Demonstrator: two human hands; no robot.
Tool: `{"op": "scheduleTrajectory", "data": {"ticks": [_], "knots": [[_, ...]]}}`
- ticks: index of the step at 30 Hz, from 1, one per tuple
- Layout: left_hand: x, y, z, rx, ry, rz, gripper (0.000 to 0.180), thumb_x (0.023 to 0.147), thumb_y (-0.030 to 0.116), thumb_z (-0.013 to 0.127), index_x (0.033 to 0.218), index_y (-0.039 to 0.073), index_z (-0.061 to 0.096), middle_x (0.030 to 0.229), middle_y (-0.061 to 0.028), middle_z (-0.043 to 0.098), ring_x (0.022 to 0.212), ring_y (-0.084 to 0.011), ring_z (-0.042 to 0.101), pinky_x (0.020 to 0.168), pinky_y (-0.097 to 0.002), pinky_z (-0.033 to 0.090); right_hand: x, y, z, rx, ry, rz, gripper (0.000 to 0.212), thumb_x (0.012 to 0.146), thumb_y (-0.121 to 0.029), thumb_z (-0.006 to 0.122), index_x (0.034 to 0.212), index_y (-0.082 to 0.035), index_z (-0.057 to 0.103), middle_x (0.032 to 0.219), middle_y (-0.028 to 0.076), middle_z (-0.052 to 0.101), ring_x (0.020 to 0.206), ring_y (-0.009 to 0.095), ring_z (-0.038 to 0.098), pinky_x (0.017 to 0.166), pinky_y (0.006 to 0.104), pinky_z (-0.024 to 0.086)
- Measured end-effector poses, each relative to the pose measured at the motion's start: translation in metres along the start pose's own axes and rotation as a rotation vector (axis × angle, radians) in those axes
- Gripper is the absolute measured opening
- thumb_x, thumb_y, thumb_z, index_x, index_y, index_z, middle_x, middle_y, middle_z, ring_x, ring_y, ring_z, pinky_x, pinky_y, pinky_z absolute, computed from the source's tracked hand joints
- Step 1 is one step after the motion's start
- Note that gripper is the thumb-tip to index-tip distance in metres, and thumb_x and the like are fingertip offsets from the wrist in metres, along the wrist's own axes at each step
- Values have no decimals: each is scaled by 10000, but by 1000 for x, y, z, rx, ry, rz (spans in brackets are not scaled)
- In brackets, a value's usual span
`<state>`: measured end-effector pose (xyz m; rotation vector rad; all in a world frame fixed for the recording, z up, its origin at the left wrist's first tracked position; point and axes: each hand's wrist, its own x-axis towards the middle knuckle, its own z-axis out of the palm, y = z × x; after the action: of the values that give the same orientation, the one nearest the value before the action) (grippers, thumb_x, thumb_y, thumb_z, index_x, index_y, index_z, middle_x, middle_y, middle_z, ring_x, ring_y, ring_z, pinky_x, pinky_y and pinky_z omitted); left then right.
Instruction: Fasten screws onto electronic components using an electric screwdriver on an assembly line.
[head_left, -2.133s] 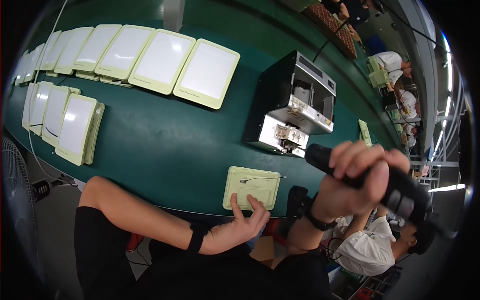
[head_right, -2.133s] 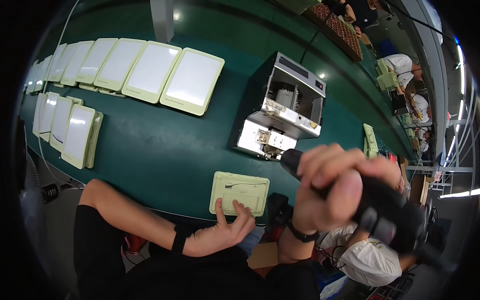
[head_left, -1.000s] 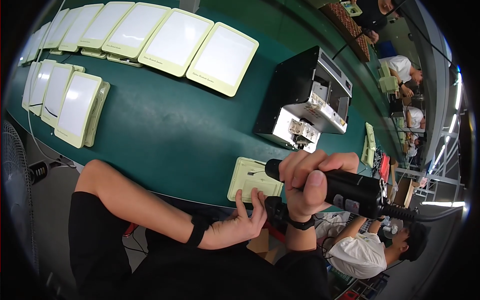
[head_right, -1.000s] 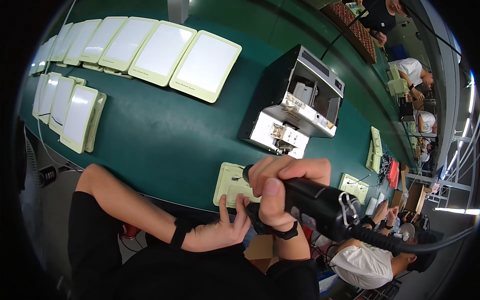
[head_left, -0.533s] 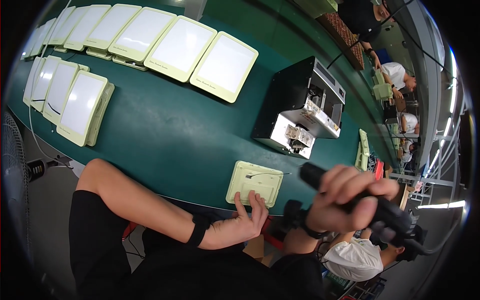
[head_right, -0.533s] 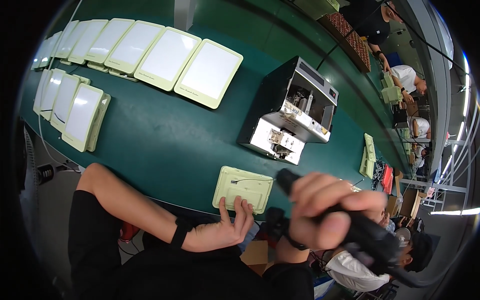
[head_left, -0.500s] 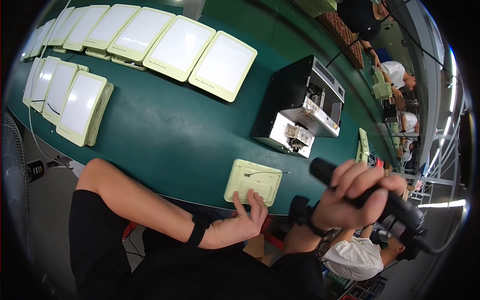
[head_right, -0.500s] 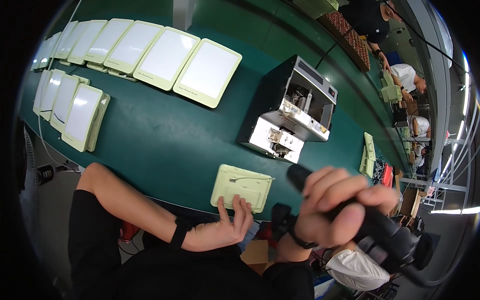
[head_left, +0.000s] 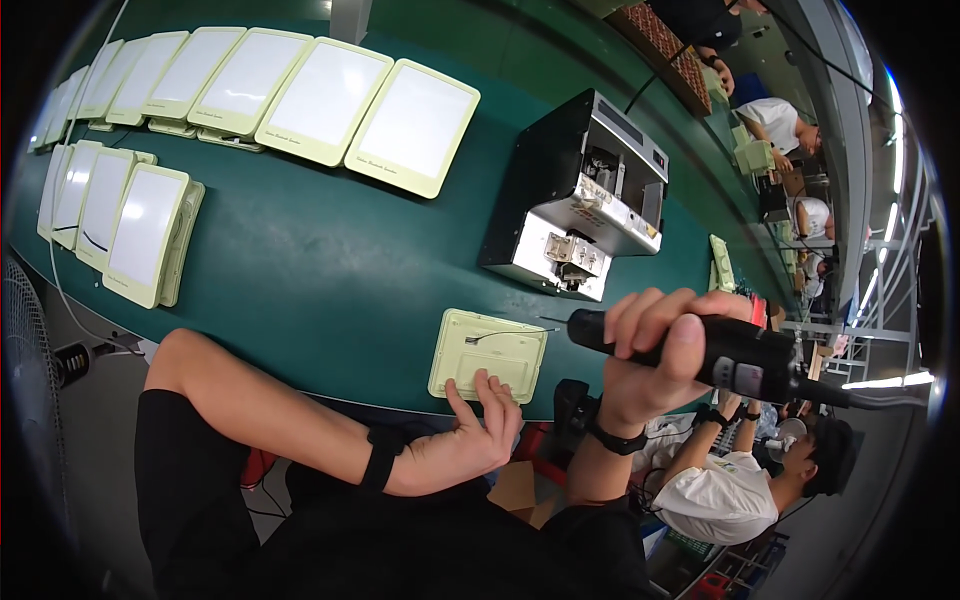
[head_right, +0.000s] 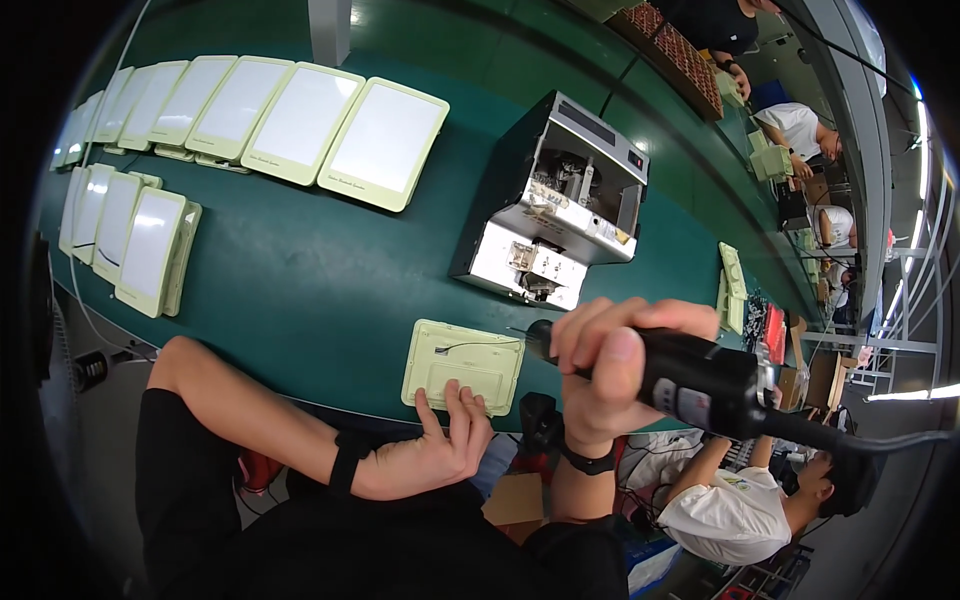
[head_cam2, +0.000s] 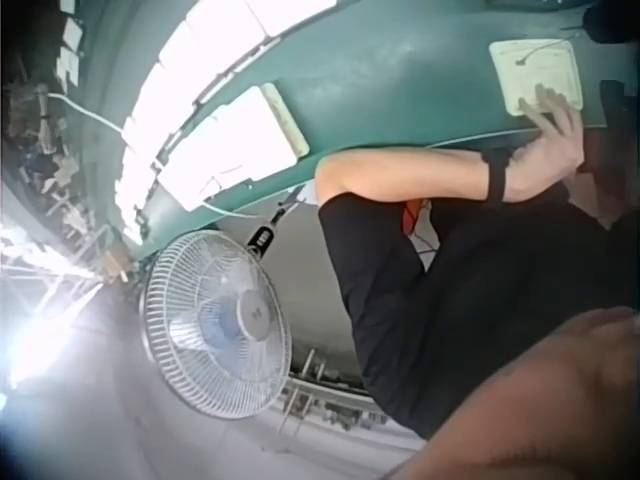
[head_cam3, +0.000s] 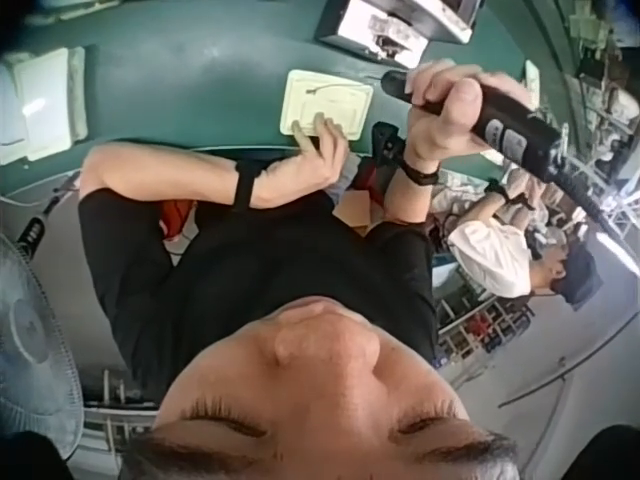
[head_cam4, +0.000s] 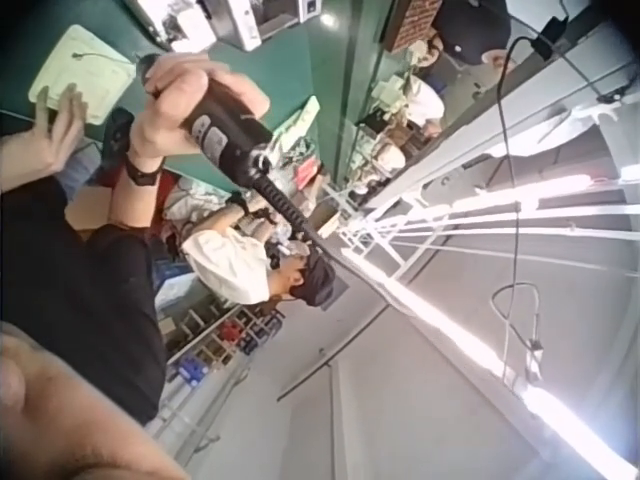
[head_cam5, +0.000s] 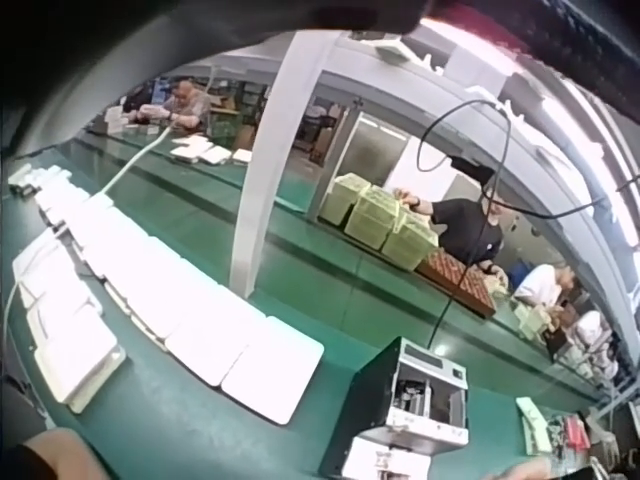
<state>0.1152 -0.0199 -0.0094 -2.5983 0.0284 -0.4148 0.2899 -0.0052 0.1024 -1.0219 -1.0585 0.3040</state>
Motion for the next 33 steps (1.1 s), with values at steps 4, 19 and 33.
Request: {"op": "scheduleTrajectory", "data": {"ticks": [4,19,33], "knots": [[1,1,-1,-3,-6,-4,398,682,-5,686,1071,-86,715,975,-192,691,943,-370,730,602,-446,673,-15,4,-4,37,40,88,284,955,-108,631,1107,-73,393,589,65,477,441,166,436,448,336,434],[1,-3,-2,31,-8,21,349,829,117,587,1089,-71,725,953,-190,691,952,-367,724,611,-477,642,-26,14,-6,-50,35,111,256,969,-172,610,1090,-99,397,611,35,425,447,141,390,439,330,401],[-3,-7,-12,-42,-76,-52,379,817,126,583,1119,-65,710,1057,-219,689,1038,-390,699,673,-497,641,-32,13,-6,-40,-25,56,238,969,-162,604,1093,-117,406,609,23,431,463,148,414,455,326,406]]}}
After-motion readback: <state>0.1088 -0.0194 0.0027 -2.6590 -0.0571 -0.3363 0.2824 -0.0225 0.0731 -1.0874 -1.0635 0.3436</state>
